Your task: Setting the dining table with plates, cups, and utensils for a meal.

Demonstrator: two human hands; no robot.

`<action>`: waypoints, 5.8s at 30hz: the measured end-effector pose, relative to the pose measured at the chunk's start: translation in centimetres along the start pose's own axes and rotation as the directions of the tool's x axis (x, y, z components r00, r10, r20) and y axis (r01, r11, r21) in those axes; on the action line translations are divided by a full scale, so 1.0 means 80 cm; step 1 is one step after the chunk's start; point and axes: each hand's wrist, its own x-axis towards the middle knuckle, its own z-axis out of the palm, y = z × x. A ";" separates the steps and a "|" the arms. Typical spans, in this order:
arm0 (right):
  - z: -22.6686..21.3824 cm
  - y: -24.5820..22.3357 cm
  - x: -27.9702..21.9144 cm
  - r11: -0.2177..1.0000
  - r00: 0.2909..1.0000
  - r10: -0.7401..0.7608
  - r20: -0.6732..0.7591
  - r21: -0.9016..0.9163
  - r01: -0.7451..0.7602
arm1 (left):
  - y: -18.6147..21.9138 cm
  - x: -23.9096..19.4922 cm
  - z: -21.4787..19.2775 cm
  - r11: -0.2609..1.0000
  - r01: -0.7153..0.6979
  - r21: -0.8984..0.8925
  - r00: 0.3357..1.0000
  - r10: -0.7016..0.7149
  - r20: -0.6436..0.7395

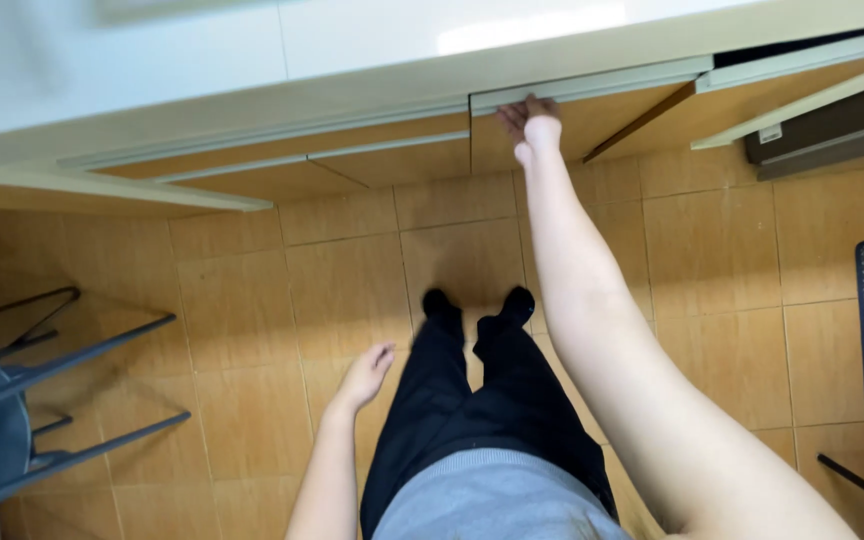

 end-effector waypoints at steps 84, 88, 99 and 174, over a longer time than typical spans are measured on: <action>-0.259 -0.421 0.084 0.938 0.994 0.081 -0.068 -0.332 -0.099 | 0.311 0.160 0.262 1.000 -0.023 -0.013 0.596 0.003 -0.803; -0.263 -0.417 0.121 0.927 0.993 0.113 -0.031 -0.355 -0.116 | 0.322 0.153 0.257 0.999 -0.020 -0.029 0.597 -0.012 -0.802; -0.375 -0.384 -0.072 0.622 0.995 0.014 0.098 -0.780 0.068 | 0.305 0.181 0.294 0.994 -0.034 -0.105 0.612 -0.062 -0.789; -0.296 -0.456 0.115 0.969 0.975 0.145 -0.168 -0.175 -0.175 | 0.621 0.565 0.416 -0.047 -0.295 -0.954 0.722 -0.666 -0.190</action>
